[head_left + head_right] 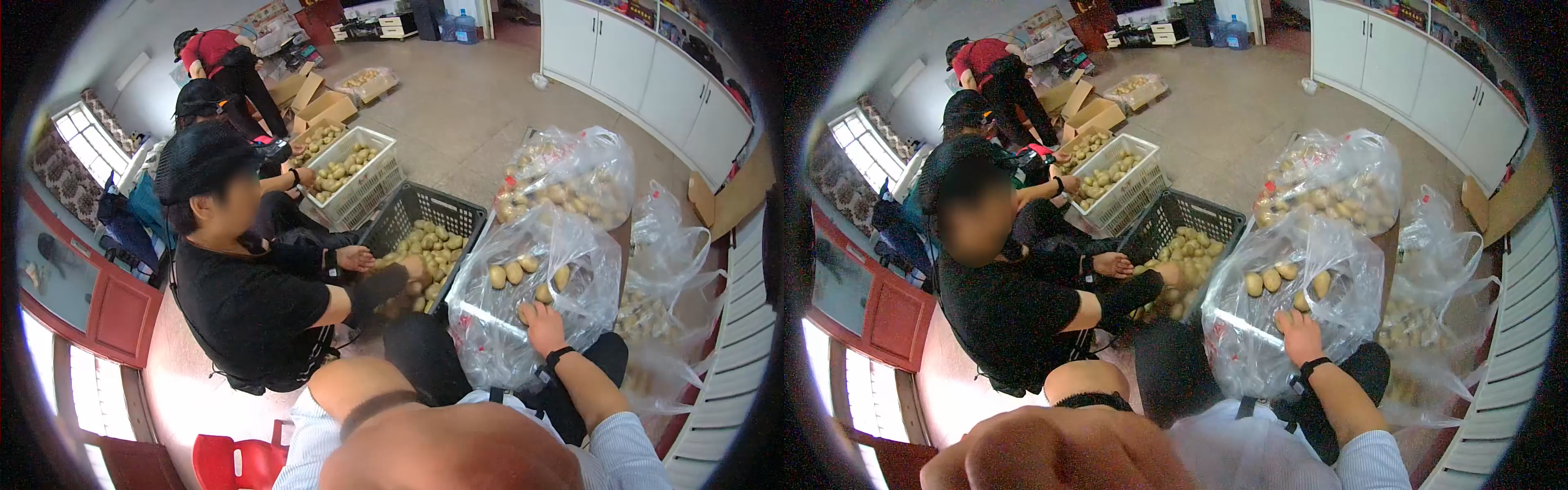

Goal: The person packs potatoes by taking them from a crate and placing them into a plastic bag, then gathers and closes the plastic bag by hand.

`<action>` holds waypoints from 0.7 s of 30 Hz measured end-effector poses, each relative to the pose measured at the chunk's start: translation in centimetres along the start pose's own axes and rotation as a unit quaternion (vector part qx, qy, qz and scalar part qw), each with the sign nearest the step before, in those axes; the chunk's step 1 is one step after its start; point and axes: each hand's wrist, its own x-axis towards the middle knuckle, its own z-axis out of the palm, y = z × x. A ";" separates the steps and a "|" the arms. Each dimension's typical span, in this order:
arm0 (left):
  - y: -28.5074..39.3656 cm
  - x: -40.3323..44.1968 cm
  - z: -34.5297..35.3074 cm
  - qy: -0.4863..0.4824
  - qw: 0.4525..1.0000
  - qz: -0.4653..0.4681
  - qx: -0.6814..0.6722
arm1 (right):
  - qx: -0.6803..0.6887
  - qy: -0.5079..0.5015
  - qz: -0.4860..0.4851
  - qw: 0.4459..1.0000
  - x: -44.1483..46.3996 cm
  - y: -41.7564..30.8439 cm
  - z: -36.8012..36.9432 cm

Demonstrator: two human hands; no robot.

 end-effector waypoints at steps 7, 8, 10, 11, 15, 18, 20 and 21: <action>3.2 2.7 0.6 0.052 0.988 -0.146 -0.005 | 0.012 -0.049 0.021 0.999 -0.2 0.0 0.1; 3.2 2.4 0.7 0.087 0.977 -0.196 -0.010 | 0.012 -0.048 0.020 0.999 -0.2 0.0 0.1; 1.2 1.9 0.3 0.103 0.987 -0.121 -0.032 | 0.004 -0.063 0.016 0.998 -0.2 0.1 0.2; 0.3 1.6 0.2 0.092 0.993 -0.058 -0.038 | 0.004 -0.062 0.016 0.998 -0.2 0.1 0.1; -1.0 -0.4 0.9 0.109 0.992 0.034 -0.054 | 0.026 -0.080 0.020 0.996 -0.2 -0.3 -0.6; -0.9 -1.5 1.9 0.125 0.989 0.057 -0.052 | 0.035 -0.097 0.030 0.994 0.0 -0.5 -1.0; -0.9 -1.4 1.9 0.164 0.982 0.046 -0.082 | 0.045 -0.097 0.029 0.994 0.0 -0.9 -1.3; -1.2 -1.3 1.5 0.177 0.979 0.043 -0.091 | 0.048 -0.095 0.038 0.994 0.0 -1.1 -1.7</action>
